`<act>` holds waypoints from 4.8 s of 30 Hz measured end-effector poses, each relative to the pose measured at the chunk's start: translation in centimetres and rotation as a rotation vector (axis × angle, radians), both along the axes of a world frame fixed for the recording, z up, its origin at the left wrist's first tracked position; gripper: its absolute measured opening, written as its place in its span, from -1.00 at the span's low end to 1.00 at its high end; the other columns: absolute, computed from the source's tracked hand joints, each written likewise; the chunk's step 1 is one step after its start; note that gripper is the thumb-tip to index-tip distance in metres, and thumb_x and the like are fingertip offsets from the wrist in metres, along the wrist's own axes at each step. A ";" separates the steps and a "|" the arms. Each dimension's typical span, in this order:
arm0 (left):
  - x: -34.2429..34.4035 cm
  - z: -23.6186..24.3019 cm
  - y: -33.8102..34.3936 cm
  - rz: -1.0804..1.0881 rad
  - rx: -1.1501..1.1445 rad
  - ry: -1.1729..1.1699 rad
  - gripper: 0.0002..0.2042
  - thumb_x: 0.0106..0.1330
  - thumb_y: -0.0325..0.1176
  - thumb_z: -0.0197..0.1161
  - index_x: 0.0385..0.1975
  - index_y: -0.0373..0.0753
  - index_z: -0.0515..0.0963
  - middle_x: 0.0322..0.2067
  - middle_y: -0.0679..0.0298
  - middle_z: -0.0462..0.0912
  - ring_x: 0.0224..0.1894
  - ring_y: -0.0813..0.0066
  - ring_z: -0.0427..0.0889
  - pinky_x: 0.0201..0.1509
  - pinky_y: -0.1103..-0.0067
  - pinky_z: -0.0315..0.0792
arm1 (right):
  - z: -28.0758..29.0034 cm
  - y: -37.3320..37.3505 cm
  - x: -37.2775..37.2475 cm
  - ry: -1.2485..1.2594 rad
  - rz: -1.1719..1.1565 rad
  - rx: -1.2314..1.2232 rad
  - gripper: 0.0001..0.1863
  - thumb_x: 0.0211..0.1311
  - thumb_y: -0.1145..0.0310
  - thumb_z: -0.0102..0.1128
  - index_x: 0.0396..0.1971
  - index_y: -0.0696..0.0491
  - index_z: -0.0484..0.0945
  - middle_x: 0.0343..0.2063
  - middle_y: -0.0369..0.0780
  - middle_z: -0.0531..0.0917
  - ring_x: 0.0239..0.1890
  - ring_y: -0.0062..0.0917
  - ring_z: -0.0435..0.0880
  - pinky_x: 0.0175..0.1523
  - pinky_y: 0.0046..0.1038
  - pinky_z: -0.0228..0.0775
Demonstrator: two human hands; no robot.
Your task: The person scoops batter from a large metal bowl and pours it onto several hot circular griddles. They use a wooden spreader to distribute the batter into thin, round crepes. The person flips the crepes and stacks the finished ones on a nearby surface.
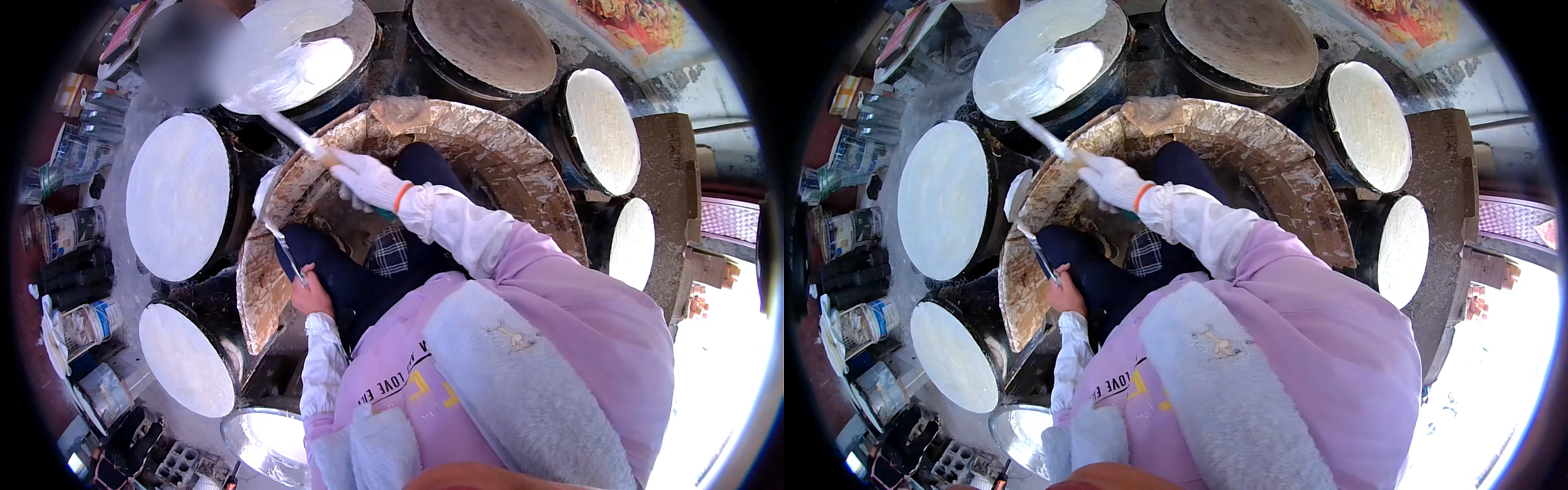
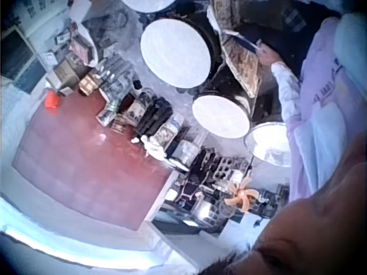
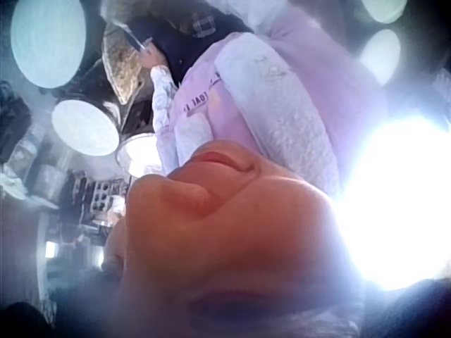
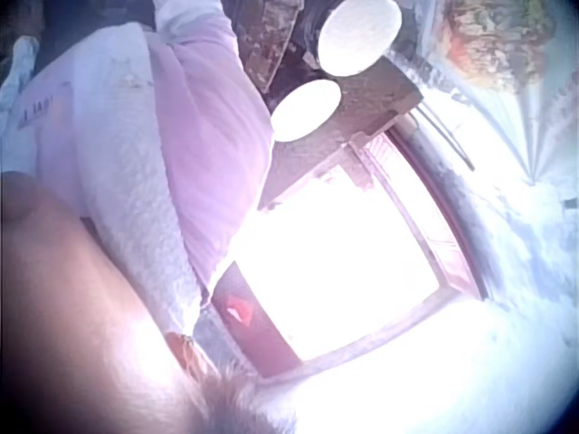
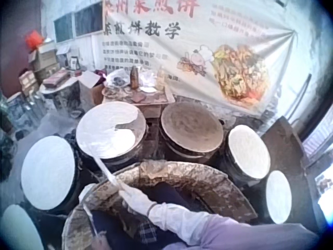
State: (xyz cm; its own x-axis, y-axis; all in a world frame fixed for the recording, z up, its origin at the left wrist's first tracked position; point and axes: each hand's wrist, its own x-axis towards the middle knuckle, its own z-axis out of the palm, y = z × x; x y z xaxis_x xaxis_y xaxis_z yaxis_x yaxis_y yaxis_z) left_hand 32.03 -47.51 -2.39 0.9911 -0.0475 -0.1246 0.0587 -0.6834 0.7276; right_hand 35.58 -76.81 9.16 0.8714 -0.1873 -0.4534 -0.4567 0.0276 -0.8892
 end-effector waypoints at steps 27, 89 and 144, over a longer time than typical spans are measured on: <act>0.9 1.2 -4.9 -0.098 0.141 -0.013 -0.76 0.32 -0.26 0.13 -0.28 -0.14 0.75 -0.43 0.10 0.73 -0.38 0.17 0.71 -0.25 0.34 0.51 | -0.5 -17.5 -4.0 0.072 0.112 -0.144 -0.48 0.50 0.15 -0.06 0.41 -0.43 0.25 -0.64 -0.32 0.54 -0.73 -0.64 0.53 -0.67 -0.56 0.45; 8.5 21.3 -10.4 -0.111 -0.592 0.639 -0.63 0.52 -0.09 0.07 -0.17 -0.35 0.54 -0.72 0.34 0.43 -0.70 0.69 0.36 -0.63 0.72 0.19 | -2.4 -15.9 10.9 -0.396 -0.142 -0.843 -0.65 0.39 0.23 -0.02 0.09 -0.01 0.52 -0.30 0.08 0.67 -0.19 0.03 0.65 -0.07 -0.06 0.51; 8.3 29.0 -13.8 -0.101 -1.396 1.076 -0.66 0.59 -0.38 -0.14 0.19 -0.49 0.31 -0.39 0.18 0.51 -0.59 0.57 0.40 -0.55 0.68 0.36 | 7.5 -14.2 -15.2 -0.148 -0.471 -0.251 -0.52 0.43 0.31 0.04 0.34 -0.12 0.41 -0.56 -0.39 0.58 -0.60 -0.71 0.52 -0.43 -0.62 0.41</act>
